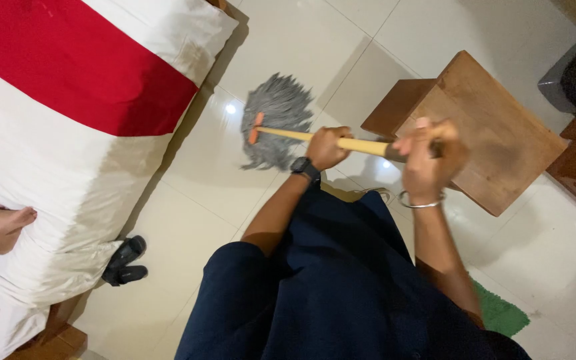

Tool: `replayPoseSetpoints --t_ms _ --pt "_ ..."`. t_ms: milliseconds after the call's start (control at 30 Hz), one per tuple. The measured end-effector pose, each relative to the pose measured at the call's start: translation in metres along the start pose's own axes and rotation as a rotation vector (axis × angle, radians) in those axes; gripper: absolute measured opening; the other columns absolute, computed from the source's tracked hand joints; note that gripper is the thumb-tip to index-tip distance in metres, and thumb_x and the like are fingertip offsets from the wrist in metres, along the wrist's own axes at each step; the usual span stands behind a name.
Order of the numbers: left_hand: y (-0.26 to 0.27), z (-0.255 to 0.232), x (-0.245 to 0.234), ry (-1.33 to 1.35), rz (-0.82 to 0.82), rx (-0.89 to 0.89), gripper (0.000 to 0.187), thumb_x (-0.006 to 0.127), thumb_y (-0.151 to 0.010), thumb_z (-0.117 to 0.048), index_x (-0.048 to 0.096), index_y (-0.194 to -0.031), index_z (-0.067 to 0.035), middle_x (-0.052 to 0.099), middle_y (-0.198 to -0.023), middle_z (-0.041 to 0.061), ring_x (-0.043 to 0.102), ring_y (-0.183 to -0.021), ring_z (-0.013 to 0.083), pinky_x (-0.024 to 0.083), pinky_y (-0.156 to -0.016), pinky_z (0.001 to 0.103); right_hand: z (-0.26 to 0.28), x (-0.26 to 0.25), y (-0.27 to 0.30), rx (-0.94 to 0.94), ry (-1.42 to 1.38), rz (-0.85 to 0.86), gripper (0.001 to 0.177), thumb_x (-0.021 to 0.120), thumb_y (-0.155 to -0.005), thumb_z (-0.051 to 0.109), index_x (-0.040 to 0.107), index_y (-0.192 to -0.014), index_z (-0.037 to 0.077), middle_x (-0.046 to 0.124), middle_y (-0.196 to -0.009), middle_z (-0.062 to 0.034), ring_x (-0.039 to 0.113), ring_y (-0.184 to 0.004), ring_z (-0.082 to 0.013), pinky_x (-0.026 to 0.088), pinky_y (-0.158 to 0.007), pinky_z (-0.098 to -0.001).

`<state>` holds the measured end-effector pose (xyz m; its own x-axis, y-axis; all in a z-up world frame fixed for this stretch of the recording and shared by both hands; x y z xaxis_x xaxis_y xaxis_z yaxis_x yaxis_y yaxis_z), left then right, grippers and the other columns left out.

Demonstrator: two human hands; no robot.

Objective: Mopping the tiled floor of a hotel room, including moving a small wooden board to clean underneath.

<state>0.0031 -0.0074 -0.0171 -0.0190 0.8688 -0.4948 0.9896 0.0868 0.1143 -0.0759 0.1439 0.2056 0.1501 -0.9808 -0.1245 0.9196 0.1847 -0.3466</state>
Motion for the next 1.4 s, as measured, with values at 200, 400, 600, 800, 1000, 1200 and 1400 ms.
replayPoseSetpoints --t_ms 200,400,600,800,1000,1200,1400 --pt "0.056 0.058 -0.027 -0.043 -0.256 -0.01 0.023 0.07 -0.084 -0.018 0.057 -0.066 -0.022 0.065 -0.056 0.003 0.068 -0.06 0.0294 0.053 -0.071 0.037 -0.05 0.045 0.072 0.229 -0.659 0.2 0.031 0.062 -0.097 0.002 0.051 -0.071 0.014 0.052 -0.053 -0.0008 0.061 -0.057 -0.0149 0.057 -0.077 -0.035" --pt "0.069 0.07 -0.013 -0.28 -0.394 -0.066 0.025 0.065 -0.087 -0.023 0.05 -0.067 -0.021 0.059 -0.053 0.002 0.065 -0.063 0.0273 0.045 -0.071 0.037 -0.078 0.034 0.085 0.31 -0.697 0.355 0.042 0.06 -0.092 -0.008 0.048 -0.056 0.01 0.047 -0.049 -0.0032 0.052 -0.048 -0.0154 0.052 -0.071 -0.0361" --pt "0.004 0.016 0.012 -0.14 -0.496 -0.016 0.022 0.066 -0.081 -0.019 0.05 -0.066 -0.02 0.058 -0.052 0.007 0.063 -0.063 0.0325 0.044 -0.075 0.039 -0.049 -0.006 0.017 0.174 -0.553 0.379 0.044 0.056 -0.096 -0.004 0.043 -0.057 0.011 0.038 -0.047 0.0002 0.043 -0.047 -0.014 0.046 -0.062 -0.035" --pt "-0.045 -0.033 0.005 -0.019 -0.646 0.084 0.035 0.068 -0.082 -0.018 0.039 -0.061 -0.022 0.047 -0.046 -0.001 0.056 -0.058 0.0221 0.038 -0.078 0.03 0.018 -0.008 -0.021 0.081 -0.402 0.439 0.044 0.062 -0.087 -0.011 0.044 -0.051 0.007 0.044 -0.046 -0.0076 0.044 -0.043 -0.0224 0.043 -0.055 -0.0346" --pt "-0.089 -0.003 0.018 0.049 -0.561 0.3 0.036 0.07 -0.079 -0.013 0.04 -0.062 -0.021 0.052 -0.05 0.0 0.058 -0.058 0.0226 0.039 -0.08 0.033 0.011 -0.015 -0.02 0.029 -0.271 0.453 0.047 0.064 -0.09 -0.012 0.039 -0.056 0.007 0.04 -0.052 -0.0098 0.044 -0.05 -0.0312 0.042 -0.057 -0.0361" --pt "-0.134 -0.002 0.006 0.062 -0.32 0.403 0.035 0.069 -0.08 -0.015 0.04 -0.062 -0.021 0.051 -0.05 0.001 0.058 -0.062 0.024 0.039 -0.079 0.034 -0.001 -0.007 -0.026 -0.029 -0.125 0.414 0.046 0.065 -0.089 -0.013 0.04 -0.056 0.007 0.044 -0.053 -0.0088 0.052 -0.053 -0.0315 0.046 -0.061 -0.0371" --pt "-0.17 0.005 -0.007 -0.124 -0.185 0.39 0.026 0.068 -0.083 -0.026 0.045 -0.071 -0.022 0.059 -0.069 0.001 0.062 -0.082 0.0248 0.039 -0.084 0.04 -0.018 0.029 -0.028 -0.082 0.069 0.409 0.045 0.068 -0.089 -0.006 0.04 -0.059 0.01 0.041 -0.051 -0.0077 0.049 -0.05 -0.0304 0.041 -0.055 -0.0364"
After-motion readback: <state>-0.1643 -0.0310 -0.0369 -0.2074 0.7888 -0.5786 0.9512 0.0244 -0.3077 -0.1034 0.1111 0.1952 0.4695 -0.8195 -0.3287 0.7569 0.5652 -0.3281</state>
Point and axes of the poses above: each hand's wrist, its own y-axis away from the middle knuckle, its own x-axis out of the palm, z = x × y, the point moved 1 cm from there along -y, towards the middle knuckle
